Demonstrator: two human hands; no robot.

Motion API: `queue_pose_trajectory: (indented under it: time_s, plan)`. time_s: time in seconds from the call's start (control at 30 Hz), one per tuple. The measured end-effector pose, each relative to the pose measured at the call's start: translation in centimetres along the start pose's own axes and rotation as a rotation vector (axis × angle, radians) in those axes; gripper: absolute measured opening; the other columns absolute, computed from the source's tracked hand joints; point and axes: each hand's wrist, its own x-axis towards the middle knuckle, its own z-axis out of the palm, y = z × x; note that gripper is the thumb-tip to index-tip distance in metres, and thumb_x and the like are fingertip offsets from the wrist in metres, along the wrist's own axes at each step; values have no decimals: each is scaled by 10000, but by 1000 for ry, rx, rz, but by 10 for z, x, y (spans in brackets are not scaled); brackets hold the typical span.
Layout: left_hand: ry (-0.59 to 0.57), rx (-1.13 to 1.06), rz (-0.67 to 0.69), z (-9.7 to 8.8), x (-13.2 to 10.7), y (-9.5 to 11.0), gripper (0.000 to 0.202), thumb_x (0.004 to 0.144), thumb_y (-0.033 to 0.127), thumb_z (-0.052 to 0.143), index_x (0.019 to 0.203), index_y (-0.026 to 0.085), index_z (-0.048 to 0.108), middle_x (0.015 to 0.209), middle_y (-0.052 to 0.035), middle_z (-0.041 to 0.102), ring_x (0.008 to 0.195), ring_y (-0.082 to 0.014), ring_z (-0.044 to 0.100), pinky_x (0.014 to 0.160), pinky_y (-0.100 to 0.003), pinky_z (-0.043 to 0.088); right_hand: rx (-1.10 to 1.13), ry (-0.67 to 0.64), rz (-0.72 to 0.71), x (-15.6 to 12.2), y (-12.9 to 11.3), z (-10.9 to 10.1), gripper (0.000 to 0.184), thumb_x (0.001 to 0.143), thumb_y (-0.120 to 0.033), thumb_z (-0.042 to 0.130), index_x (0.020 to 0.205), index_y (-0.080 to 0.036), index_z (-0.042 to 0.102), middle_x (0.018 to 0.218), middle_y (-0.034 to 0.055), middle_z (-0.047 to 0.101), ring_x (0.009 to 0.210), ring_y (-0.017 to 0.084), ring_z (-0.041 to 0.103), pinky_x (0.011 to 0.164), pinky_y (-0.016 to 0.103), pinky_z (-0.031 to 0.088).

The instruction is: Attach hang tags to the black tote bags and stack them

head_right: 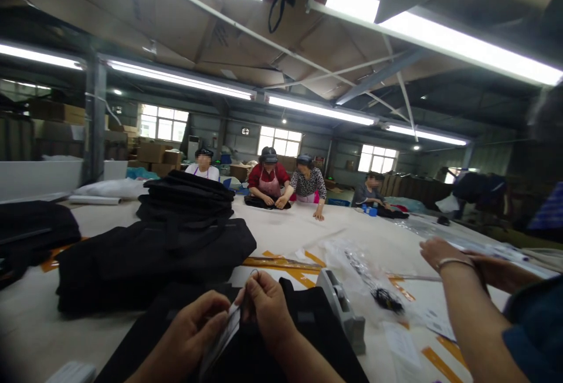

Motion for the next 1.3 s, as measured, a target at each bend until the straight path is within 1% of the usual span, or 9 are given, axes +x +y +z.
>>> queue_pose_trajectory:
  time_s: [0.1, 0.27, 0.5, 0.6, 0.67, 0.73, 0.83, 0.93, 1.3]
  plan:
    - [-84, -70, -43, 14, -5, 5, 233, 901, 388, 604, 1007, 194, 678, 939, -39, 708, 876, -206, 636, 789, -291, 489, 21, -18, -6, -9, -3, 0, 447, 822, -628, 683, 789, -208, 533, 660, -1, 670, 385, 70, 457, 379, 205, 289]
    - [-27, -47, -83, 32, -14, 10, 275, 907, 416, 599, 816, 174, 691, 767, -9, 642, 738, -169, 564, 664, -254, 440, 52, -34, 0, -24, -6, -3, 420, 842, -589, 688, 813, -200, 531, 706, 15, 701, 378, 54, 441, 388, 198, 273]
    - [-9, 161, 74, 20, -21, 19, 281, 963, 364, 524, 823, 197, 702, 806, -29, 615, 762, -168, 589, 711, -268, 461, 199, -90, 78, -41, -6, -16, 372, 867, -517, 695, 813, -192, 522, 694, 7, 697, 382, 49, 459, 375, 183, 231]
    - [-19, 235, 179, 13, -22, 21, 248, 960, 320, 525, 863, 222, 731, 1165, -101, 623, 1114, -232, 588, 933, -328, 468, 234, -170, 139, -50, -5, -18, 351, 865, -496, 702, 830, -180, 553, 682, 5, 691, 377, 54, 481, 364, 175, 251]
    - [-76, 216, 193, 10, -20, 22, 197, 932, 293, 570, 871, 241, 750, 1496, -82, 448, 1393, -283, 398, 1106, -388, 373, 228, -246, 193, -55, -7, -19, 352, 845, -490, 720, 843, -165, 584, 641, 2, 674, 373, 67, 498, 356, 171, 278]
    - [-176, 127, 172, 8, -18, 24, 155, 903, 286, 620, 837, 230, 748, 1585, -52, 356, 1454, -299, 325, 1166, -405, 310, 201, -335, 240, -59, -10, -19, 361, 828, -485, 735, 837, -145, 613, 608, 5, 659, 376, 80, 514, 353, 173, 319]
    - [-266, -5, 147, 7, -15, 28, 167, 910, 301, 624, 829, 197, 726, 1239, -101, 647, 1164, -246, 595, 1023, -356, 442, 200, -403, 279, -63, -14, -21, 369, 812, -485, 745, 852, -135, 636, 594, 3, 650, 381, 93, 528, 360, 183, 363]
    - [-205, 0, 144, 8, -13, 34, 196, 932, 304, 593, 833, 183, 710, 874, -47, 666, 840, -180, 626, 787, -288, 484, 242, -405, 303, -64, -16, -24, 366, 795, -471, 764, 869, -134, 640, 599, 5, 655, 380, 91, 523, 363, 182, 345]
    - [-1, 233, 177, 10, 0, 55, 241, 940, 286, 545, 761, 175, 661, 790, -19, 594, 698, -142, 569, 660, -260, 440, 349, -144, 290, -64, -18, -34, 392, 683, -398, 875, 938, -168, 686, 799, 17, 708, 521, 77, 570, 468, 186, 372]
